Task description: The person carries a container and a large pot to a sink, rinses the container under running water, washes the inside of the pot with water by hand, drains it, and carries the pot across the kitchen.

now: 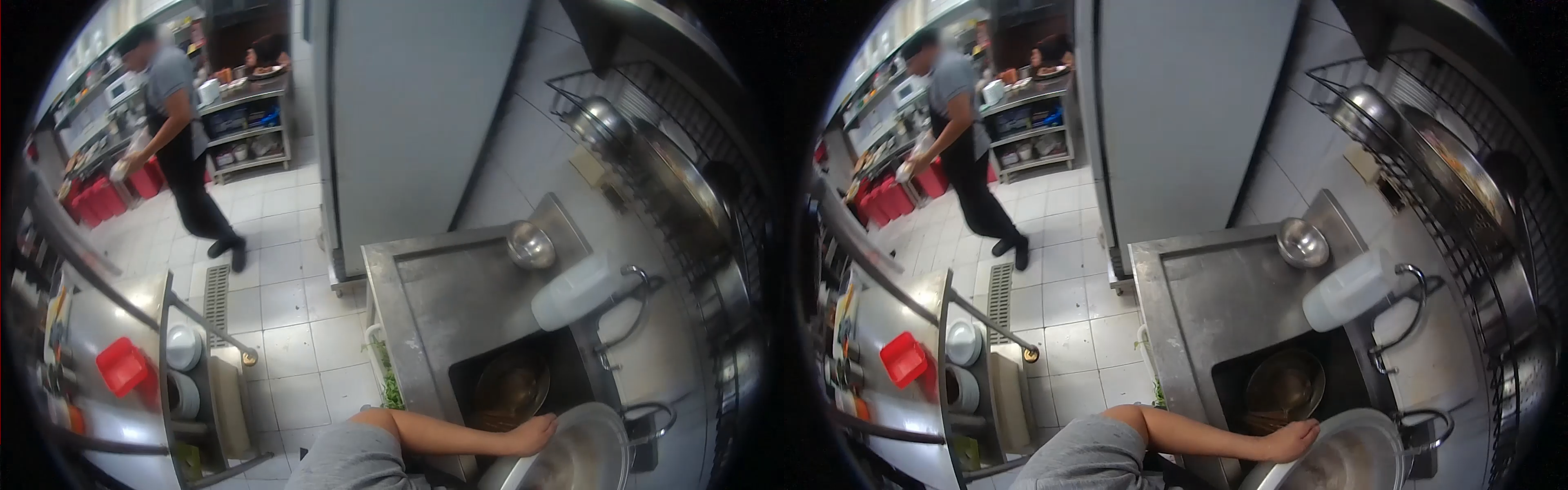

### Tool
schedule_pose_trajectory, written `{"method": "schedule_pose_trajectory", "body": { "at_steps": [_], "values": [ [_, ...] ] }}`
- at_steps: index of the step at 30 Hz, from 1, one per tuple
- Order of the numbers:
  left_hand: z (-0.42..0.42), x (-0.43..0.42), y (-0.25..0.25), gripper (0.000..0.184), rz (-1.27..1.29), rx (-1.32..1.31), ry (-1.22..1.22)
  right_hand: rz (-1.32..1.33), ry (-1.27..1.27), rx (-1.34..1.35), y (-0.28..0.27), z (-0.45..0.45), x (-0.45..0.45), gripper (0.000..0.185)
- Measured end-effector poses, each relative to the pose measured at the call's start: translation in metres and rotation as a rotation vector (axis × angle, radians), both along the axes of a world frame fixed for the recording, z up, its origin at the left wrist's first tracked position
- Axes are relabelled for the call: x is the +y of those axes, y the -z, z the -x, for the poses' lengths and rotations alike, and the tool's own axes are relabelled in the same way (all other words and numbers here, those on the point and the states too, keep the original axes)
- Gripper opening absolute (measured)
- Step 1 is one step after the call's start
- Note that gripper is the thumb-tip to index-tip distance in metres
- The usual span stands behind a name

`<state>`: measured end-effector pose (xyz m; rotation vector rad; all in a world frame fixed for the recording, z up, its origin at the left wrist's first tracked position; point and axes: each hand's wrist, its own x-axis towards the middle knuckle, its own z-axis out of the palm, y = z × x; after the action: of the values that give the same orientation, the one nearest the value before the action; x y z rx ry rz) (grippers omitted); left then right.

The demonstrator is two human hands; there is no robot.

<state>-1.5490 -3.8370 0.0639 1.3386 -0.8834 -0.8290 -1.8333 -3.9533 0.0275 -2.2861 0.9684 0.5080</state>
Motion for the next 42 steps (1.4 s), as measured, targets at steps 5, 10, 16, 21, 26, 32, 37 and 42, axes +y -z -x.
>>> {"method": "schedule_pose_trajectory", "body": {
  "at_steps": [5, 10, 16, 21, 26, 32, 37, 42],
  "values": [
    [-0.001, 0.001, 0.018, 0.026, 0.059, -0.212, 0.016, 0.284, -0.025, -0.217, 0.044, -0.116, 0.001, 0.038],
    [-0.014, 0.006, -0.003, 0.027, 0.118, -0.268, -0.040, 0.486, -0.119, -0.115, 0.020, -0.008, -0.114, 0.025],
    [-0.012, 0.010, -0.019, 0.038, -0.034, -0.045, 0.029, -0.121, -0.129, 0.226, -0.036, 0.060, 0.050, 0.035],
    [-0.007, 0.015, -0.013, 0.043, -0.122, 0.117, -0.003, -0.072, -0.206, -0.310, 0.015, -0.045, 0.143, 0.032],
    [-0.006, 0.015, -0.026, 0.041, -0.150, 0.083, 0.008, -0.843, 0.255, -0.214, -0.024, 0.015, 0.136, 0.032],
    [-0.034, -0.006, -0.066, 0.056, -0.178, -0.454, 0.509, 1.002, -0.320, 0.445, -0.104, 0.115, 0.011, 0.012],
    [-0.033, -0.084, -0.071, 0.066, -0.269, -1.239, 0.538, 0.934, -0.279, 0.353, -0.103, 0.125, -0.006, 0.011],
    [0.023, -0.193, -0.073, 0.046, -0.406, -1.411, 0.586, 0.801, 0.265, -0.396, -0.119, 0.137, 0.022, 0.016]
  ]
}}
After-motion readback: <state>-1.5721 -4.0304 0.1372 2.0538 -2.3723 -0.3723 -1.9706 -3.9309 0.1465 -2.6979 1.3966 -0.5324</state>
